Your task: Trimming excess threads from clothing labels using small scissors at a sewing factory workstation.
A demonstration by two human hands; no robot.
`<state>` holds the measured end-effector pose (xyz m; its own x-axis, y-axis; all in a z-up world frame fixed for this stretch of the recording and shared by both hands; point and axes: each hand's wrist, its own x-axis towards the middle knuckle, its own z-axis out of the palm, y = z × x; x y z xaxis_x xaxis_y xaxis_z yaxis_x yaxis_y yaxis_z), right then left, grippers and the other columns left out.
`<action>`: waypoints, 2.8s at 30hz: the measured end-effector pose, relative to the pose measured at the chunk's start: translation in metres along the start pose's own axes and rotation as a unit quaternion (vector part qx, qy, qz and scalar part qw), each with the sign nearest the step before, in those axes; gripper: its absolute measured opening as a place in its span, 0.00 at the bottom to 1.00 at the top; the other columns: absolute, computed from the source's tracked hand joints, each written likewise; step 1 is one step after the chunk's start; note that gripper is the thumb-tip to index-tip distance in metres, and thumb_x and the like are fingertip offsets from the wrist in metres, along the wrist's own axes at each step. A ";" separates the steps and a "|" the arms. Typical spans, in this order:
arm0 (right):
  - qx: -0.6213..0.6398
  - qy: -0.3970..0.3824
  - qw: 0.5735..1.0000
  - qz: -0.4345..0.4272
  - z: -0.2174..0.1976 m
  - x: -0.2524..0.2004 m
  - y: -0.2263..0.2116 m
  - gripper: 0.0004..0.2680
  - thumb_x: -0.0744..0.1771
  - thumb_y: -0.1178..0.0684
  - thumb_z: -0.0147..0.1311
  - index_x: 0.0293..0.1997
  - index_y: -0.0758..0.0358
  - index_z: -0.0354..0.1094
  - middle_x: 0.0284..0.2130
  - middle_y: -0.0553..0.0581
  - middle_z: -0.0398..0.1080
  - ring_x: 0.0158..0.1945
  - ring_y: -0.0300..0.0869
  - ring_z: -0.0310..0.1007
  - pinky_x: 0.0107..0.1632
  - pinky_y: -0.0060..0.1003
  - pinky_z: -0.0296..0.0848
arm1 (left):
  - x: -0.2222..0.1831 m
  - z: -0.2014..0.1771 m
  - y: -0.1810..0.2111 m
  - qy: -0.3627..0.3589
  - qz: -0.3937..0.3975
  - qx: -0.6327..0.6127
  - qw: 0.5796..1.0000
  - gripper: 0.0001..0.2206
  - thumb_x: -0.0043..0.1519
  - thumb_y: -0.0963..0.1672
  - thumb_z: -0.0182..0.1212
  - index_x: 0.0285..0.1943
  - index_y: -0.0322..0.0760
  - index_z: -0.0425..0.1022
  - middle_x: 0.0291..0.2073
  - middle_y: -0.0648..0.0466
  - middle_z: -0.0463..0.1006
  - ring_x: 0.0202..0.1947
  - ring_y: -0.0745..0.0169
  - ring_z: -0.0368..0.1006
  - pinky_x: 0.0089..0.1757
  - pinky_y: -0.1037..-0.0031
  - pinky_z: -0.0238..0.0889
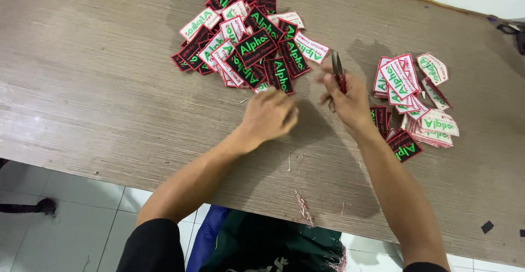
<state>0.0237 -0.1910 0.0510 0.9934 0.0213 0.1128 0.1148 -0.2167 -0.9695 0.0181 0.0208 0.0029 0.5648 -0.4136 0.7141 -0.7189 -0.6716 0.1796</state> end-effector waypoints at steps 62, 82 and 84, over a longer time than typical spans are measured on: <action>0.038 0.076 0.984 0.158 -0.015 -0.077 0.050 0.18 0.74 0.39 0.41 0.42 0.66 0.69 0.18 0.58 0.63 0.15 0.42 0.68 0.15 0.31 0.66 | -0.022 0.045 0.023 -0.103 -0.397 -0.583 0.701 0.13 0.68 0.51 0.62 0.47 0.41 0.81 0.34 0.55 0.82 0.38 0.72 0.73 0.45 0.72 0.70; -0.112 -0.021 0.993 0.016 -0.032 -0.075 0.019 0.09 0.72 0.53 0.53 0.35 0.62 0.77 0.14 0.52 0.60 0.25 0.35 0.58 0.28 0.31 0.59 | -0.005 0.017 0.038 -0.194 -0.220 -0.535 0.793 0.17 0.73 0.46 0.47 0.29 0.39 0.69 0.10 0.54 0.67 0.17 0.74 0.62 0.24 0.80 0.58; -0.108 -0.015 0.994 0.014 -0.027 -0.076 0.013 0.08 0.71 0.54 0.57 0.35 0.61 0.78 0.15 0.52 0.61 0.26 0.33 0.58 0.29 0.30 0.61 | -0.001 0.015 0.037 -0.194 -0.201 -0.537 0.796 0.17 0.73 0.45 0.47 0.28 0.37 0.66 0.10 0.51 0.66 0.16 0.70 0.60 0.24 0.78 0.57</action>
<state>-0.0498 -0.2215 0.0352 0.9962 0.0408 0.0774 0.0874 -0.4214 -0.9027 -0.0033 -0.0130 -0.0015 0.7693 -0.5965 0.2288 -0.2634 0.0302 0.9642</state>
